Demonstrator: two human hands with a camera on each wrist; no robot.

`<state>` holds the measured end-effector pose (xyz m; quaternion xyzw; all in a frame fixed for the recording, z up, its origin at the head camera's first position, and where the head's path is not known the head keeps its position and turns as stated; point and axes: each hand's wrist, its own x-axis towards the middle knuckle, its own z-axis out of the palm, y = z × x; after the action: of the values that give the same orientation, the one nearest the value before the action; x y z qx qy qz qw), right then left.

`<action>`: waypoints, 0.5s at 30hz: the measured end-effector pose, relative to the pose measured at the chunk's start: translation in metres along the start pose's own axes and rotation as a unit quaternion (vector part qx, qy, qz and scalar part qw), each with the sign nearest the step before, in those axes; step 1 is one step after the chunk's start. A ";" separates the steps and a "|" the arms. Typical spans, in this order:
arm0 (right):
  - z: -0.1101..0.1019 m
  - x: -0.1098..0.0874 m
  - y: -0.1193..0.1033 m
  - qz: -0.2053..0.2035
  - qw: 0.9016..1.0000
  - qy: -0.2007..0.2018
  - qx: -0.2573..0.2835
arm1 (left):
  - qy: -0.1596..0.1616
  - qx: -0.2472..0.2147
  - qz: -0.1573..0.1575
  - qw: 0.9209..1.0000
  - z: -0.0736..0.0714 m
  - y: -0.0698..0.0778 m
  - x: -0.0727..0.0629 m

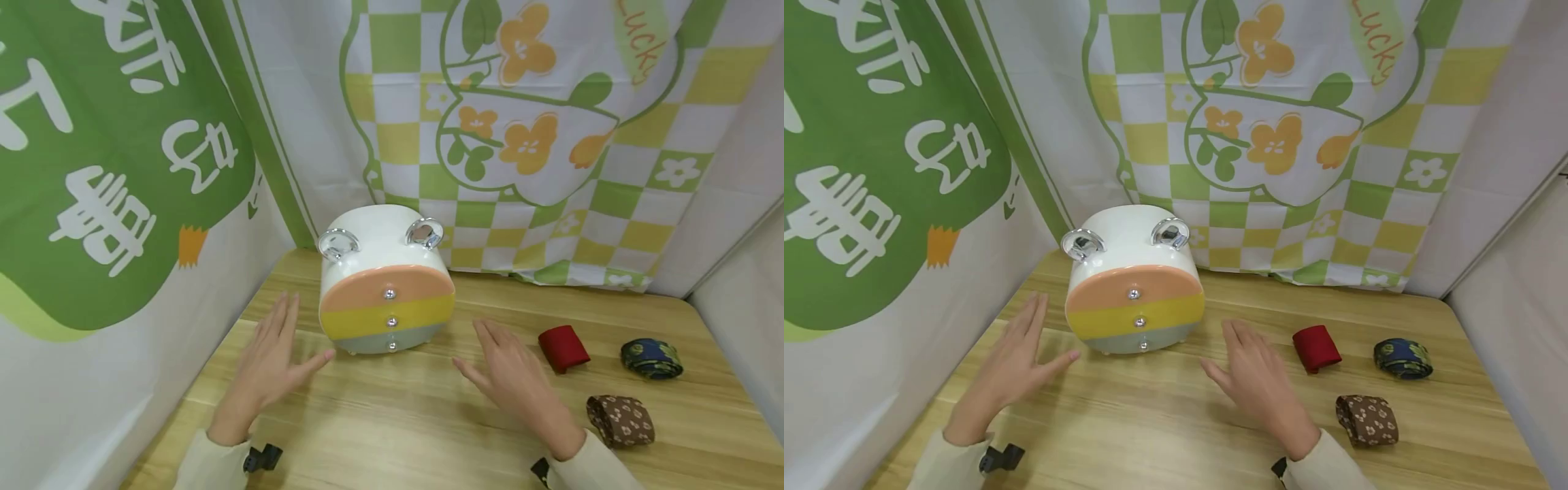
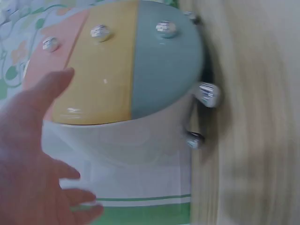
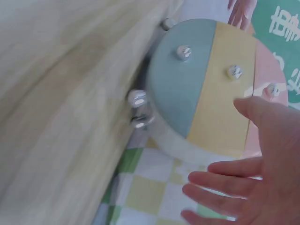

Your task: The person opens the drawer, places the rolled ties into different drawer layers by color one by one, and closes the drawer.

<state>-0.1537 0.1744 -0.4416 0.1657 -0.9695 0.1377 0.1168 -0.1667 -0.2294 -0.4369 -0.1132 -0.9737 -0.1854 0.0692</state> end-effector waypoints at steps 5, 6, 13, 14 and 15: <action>-0.009 0.017 -0.027 -0.004 0.994 0.093 0.055 | -0.002 -0.087 0.023 0.996 -0.008 0.000 0.017; -0.011 0.021 -0.033 -0.011 0.992 0.109 0.066 | 0.003 -0.103 0.026 0.994 -0.008 0.000 0.021; -0.019 0.050 -0.070 -0.079 0.976 0.176 0.102 | 0.048 -0.182 0.051 0.981 -0.009 0.001 0.046; -0.019 0.053 -0.074 -0.086 0.975 0.179 0.102 | 0.052 -0.187 0.053 0.979 -0.009 0.002 0.048; -0.020 0.056 -0.078 -0.091 0.974 0.184 0.100 | 0.055 -0.193 0.055 0.978 -0.008 0.002 0.051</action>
<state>-0.1744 0.0936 -0.3902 0.2356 -0.8938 0.2508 0.2875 -0.2141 -0.2204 -0.4195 -0.1678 -0.9065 -0.3716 0.1100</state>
